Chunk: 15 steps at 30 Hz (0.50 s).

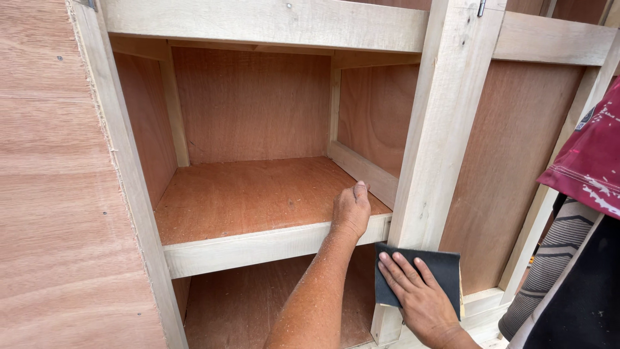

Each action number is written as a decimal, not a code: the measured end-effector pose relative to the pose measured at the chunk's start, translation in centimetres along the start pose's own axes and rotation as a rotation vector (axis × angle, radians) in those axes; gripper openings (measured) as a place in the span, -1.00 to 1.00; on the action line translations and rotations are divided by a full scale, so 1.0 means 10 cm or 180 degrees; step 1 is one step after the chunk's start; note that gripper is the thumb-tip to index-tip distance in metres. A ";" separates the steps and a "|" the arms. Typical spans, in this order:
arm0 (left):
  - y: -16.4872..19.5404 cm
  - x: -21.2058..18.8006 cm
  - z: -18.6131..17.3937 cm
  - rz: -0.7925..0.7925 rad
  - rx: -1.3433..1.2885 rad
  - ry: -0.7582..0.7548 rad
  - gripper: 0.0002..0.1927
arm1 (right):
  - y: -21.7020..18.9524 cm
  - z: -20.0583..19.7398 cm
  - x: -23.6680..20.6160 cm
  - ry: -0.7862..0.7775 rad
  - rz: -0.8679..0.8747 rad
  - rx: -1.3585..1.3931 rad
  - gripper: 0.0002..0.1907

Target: The person sands a wooden cabinet with sandpaper, rubbing the interior dividers, shelf edges, side panels, and the top rail of the unfinished furniture. They steady the cabinet with one hand while moving the sandpaper across different surfaces and panels.

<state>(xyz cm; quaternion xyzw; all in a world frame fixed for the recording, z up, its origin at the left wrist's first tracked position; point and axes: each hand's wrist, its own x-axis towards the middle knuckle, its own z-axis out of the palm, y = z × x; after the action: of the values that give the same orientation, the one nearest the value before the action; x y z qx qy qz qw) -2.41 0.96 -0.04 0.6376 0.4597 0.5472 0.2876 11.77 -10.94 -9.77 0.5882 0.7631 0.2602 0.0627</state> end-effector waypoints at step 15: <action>-0.04 0.09 0.00 -0.0327 -0.0353 -0.0003 -0.41 | 0.01 -0.36 0.11 0.0159 0.0427 -0.0384 -0.23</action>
<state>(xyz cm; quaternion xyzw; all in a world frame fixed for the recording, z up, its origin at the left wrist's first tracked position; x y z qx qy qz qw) -2.58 1.98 0.00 0.5965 0.4607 0.5561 0.3504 10.11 -11.07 -6.40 0.6265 0.7063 0.3239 0.0615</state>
